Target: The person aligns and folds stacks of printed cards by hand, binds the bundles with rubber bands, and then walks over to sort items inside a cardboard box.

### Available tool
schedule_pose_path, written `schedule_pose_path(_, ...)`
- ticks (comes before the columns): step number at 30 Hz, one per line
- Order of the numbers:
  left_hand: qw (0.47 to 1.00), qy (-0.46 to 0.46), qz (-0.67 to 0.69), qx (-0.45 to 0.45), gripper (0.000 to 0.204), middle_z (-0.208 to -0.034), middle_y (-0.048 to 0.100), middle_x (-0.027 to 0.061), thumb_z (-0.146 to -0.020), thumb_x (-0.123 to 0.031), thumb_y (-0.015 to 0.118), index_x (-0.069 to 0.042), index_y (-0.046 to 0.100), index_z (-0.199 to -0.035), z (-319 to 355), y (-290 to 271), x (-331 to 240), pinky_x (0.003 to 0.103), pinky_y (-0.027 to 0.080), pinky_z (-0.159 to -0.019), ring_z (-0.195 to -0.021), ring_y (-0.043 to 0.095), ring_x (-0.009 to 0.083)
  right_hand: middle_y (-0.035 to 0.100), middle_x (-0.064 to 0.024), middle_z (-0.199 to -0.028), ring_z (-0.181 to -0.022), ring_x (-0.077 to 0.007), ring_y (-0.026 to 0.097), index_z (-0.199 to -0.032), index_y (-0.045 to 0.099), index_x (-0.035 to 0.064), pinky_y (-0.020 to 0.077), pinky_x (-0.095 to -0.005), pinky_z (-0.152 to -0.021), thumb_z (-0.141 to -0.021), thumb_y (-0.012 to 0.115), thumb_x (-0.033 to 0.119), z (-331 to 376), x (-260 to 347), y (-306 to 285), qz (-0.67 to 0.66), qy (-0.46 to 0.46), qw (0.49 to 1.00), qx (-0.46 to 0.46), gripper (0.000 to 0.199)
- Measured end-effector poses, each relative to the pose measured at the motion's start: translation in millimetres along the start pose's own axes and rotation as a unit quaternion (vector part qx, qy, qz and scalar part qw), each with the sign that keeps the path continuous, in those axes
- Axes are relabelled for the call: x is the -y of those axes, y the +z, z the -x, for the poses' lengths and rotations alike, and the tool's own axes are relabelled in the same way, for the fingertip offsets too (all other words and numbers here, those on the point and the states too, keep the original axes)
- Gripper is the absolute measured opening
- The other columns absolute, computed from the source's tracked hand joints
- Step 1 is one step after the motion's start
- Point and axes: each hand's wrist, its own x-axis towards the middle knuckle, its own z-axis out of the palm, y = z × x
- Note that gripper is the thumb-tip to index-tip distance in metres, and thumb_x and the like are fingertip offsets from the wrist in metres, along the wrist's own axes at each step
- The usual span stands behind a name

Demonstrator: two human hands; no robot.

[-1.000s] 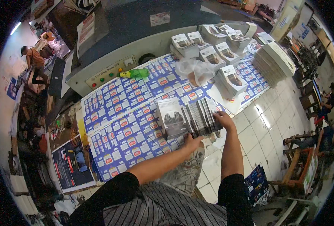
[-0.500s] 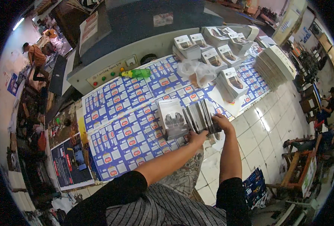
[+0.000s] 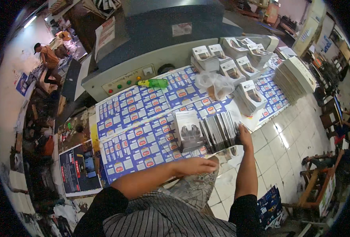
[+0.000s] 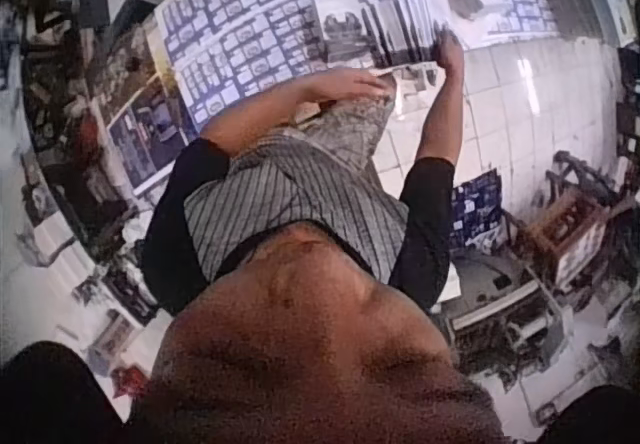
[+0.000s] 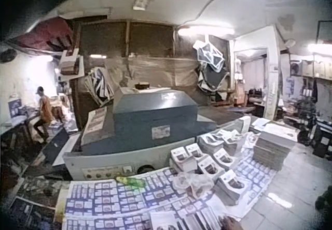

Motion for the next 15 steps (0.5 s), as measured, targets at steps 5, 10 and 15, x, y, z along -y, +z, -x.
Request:
schedule_pose_path(5, 0.973, 0.205, -0.034, 0.106, 0.060, -0.136, 0.052, 0.0145, -0.090, -0.039, 0.062, 0.000, 0.051, -0.134, 126.3, -23.8, -60.8, 0.041, 0.036, -0.105, -0.124, 0.049, 0.0267, 0.058, -0.0153, -0.127, -0.123, -0.0253, 0.049, -0.133, 0.047, -0.0047, 0.0354, -0.0353, -0.104, -0.092, 0.058, 0.039, 14.0, 34.4, 3.8, 0.064, -0.115, 0.984, -0.117, 0.061)
schedule_pose_path(10, 0.861, 0.429, -0.149, 0.230, 0.053, -0.129, 0.058, 0.0163, -0.087, -0.039, 0.066, 0.000, 0.059, -0.122, 233.5, 21.5, -163.1, 0.044, 0.039, -0.099, -0.119, 0.056, 0.0276, 0.059, -0.0147, -0.124, -0.120, -0.0329, 0.052, -0.118, 0.058, -0.0052, 0.0399, -0.0442, -0.101, -0.092, 0.060, 0.028, 222.0, 209.1, -0.5, -0.164, -0.346, 0.869, 0.315, 0.042)
schedule_pose_path(15, 0.811, 0.508, -0.208, 0.201, 0.027, -0.095, 0.059, 0.0100, -0.095, -0.032, 0.057, -0.008, 0.066, -0.103, 283.3, 65.9, -184.6, 0.048, 0.044, -0.084, -0.085, 0.058, 0.0285, 0.065, -0.0098, -0.093, -0.092, -0.0296, 0.063, -0.093, 0.064, 0.0051, 0.0456, -0.0495, -0.092, -0.097, 0.050, 0.032, 295.9, 325.2, -1.4, -0.305, -0.645, 0.356, 0.603, 0.031)
